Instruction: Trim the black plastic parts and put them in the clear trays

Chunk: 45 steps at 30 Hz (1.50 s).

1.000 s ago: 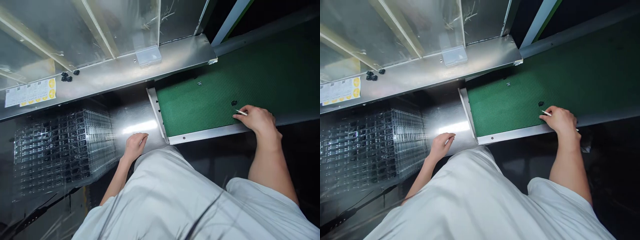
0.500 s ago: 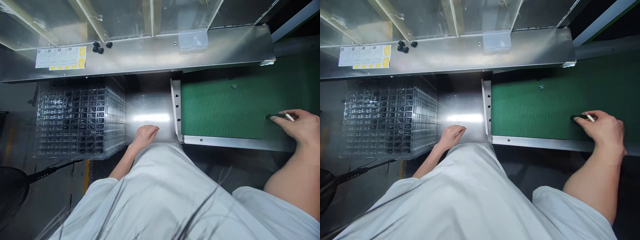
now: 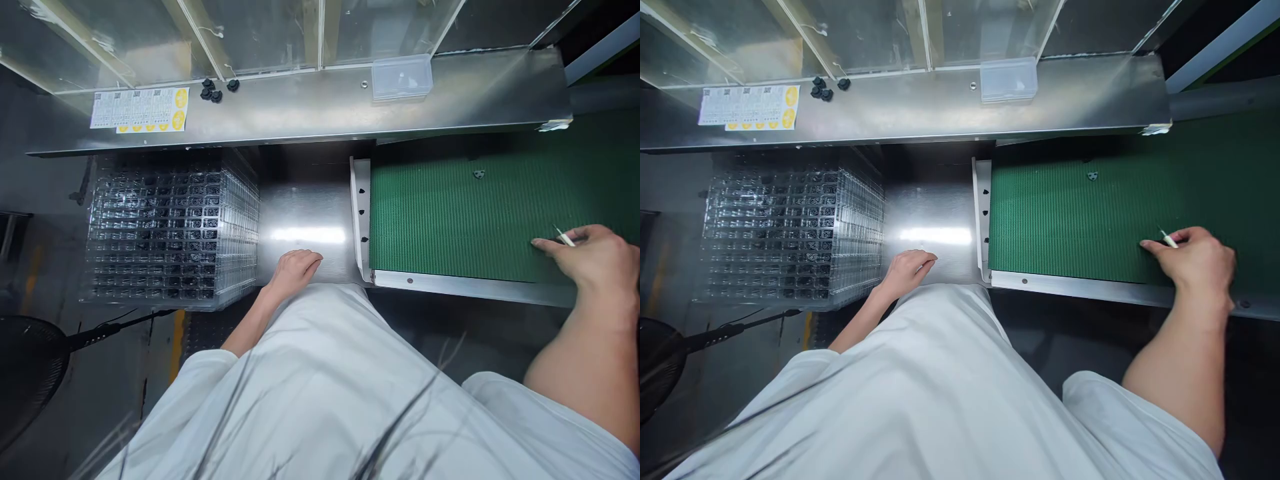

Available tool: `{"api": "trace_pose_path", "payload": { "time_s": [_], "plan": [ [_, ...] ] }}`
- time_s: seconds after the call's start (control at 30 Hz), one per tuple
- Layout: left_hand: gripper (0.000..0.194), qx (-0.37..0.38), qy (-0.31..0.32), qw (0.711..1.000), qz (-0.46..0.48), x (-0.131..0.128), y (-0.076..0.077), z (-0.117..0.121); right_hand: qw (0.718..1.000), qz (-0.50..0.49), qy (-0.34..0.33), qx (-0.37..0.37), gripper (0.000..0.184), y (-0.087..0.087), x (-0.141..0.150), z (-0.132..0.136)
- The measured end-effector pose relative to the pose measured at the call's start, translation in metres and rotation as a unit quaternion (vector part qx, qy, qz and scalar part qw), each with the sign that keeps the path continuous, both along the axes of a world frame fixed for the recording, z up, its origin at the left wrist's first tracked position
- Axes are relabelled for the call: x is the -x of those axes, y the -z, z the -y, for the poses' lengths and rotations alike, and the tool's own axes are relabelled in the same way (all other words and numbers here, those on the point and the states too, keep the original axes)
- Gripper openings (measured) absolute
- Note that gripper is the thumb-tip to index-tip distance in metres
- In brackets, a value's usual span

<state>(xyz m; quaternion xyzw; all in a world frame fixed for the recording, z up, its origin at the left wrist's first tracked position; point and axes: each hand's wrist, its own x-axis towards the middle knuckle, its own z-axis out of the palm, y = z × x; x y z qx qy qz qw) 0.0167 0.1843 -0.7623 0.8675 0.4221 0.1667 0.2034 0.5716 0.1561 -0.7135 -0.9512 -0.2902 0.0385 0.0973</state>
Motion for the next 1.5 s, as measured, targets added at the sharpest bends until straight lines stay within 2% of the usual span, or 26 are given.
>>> {"api": "trace_pose_path", "payload": {
  "time_s": [0.07,0.23,0.4,0.47,0.53,0.63,0.7,0.77,0.83,0.87,0.97,1.1,1.2,1.27,1.37,1.43,1.5],
  "plan": [
    [0.028,0.007,0.002,1.000,-0.003,-0.001,0.001,0.002,1.000,-0.021,0.005,-0.010,0.042,-0.002,0.007,0.002],
    [0.029,0.034,0.012,0.999,-0.001,-0.004,0.006,0.006,0.997,-0.053,0.019,-0.057,0.032,-0.003,0.020,0.007],
    [0.028,0.100,-0.008,0.992,0.076,-0.002,0.007,0.011,0.998,0.003,0.027,-0.059,0.033,-0.003,0.034,0.005],
    [0.025,0.171,-0.037,0.973,0.151,-0.002,0.007,0.014,0.993,0.009,-0.001,-0.118,0.033,-0.006,0.054,0.004],
    [0.026,0.267,-0.075,0.927,0.253,-0.002,0.008,0.017,0.978,-0.033,-0.059,-0.196,0.032,-0.008,0.092,0.002],
    [0.043,0.396,-0.109,0.821,0.397,-0.004,0.014,0.018,0.932,-0.159,-0.205,-0.253,0.031,-0.008,0.181,0.000],
    [0.055,0.466,-0.112,0.757,0.444,-0.004,0.018,0.018,0.881,-0.236,-0.355,-0.205,0.027,-0.005,0.251,0.000],
    [0.063,0.533,-0.094,0.704,0.460,-0.003,0.022,0.018,0.808,-0.289,-0.492,-0.151,0.018,0.001,0.317,0.002],
    [0.066,0.574,-0.073,0.667,0.469,0.002,0.025,0.020,0.744,-0.322,-0.572,-0.123,0.014,0.007,0.366,0.004],
    [0.064,0.581,-0.070,0.657,0.476,0.005,0.025,0.021,0.723,-0.329,-0.598,-0.110,0.012,0.010,0.383,0.004],
    [0.058,0.573,-0.104,0.631,0.512,0.018,0.025,0.024,0.689,-0.328,-0.642,-0.077,0.014,0.017,0.409,0.005],
    [0.049,0.580,-0.130,0.592,0.544,0.034,0.025,0.024,0.682,-0.370,-0.623,-0.096,0.015,0.019,0.413,0.004],
    [0.042,0.591,-0.129,0.585,0.540,0.040,0.023,0.022,0.698,-0.423,-0.563,-0.131,0.008,0.019,0.413,0.002],
    [0.040,0.586,-0.130,0.591,0.539,0.042,0.020,0.021,0.719,-0.450,-0.511,-0.137,0.006,0.019,0.412,0.000],
    [0.035,0.567,-0.133,0.608,0.540,0.043,0.011,0.020,0.747,-0.483,-0.434,-0.141,0.016,0.018,0.408,-0.003],
    [0.034,0.552,-0.135,0.616,0.545,0.042,0.004,0.020,0.750,-0.505,-0.402,-0.146,0.025,0.017,0.403,-0.005],
    [0.034,0.538,-0.131,0.627,0.548,0.040,-0.002,0.019,0.740,-0.528,-0.388,-0.150,0.032,0.015,0.398,-0.007]
  ]
}}
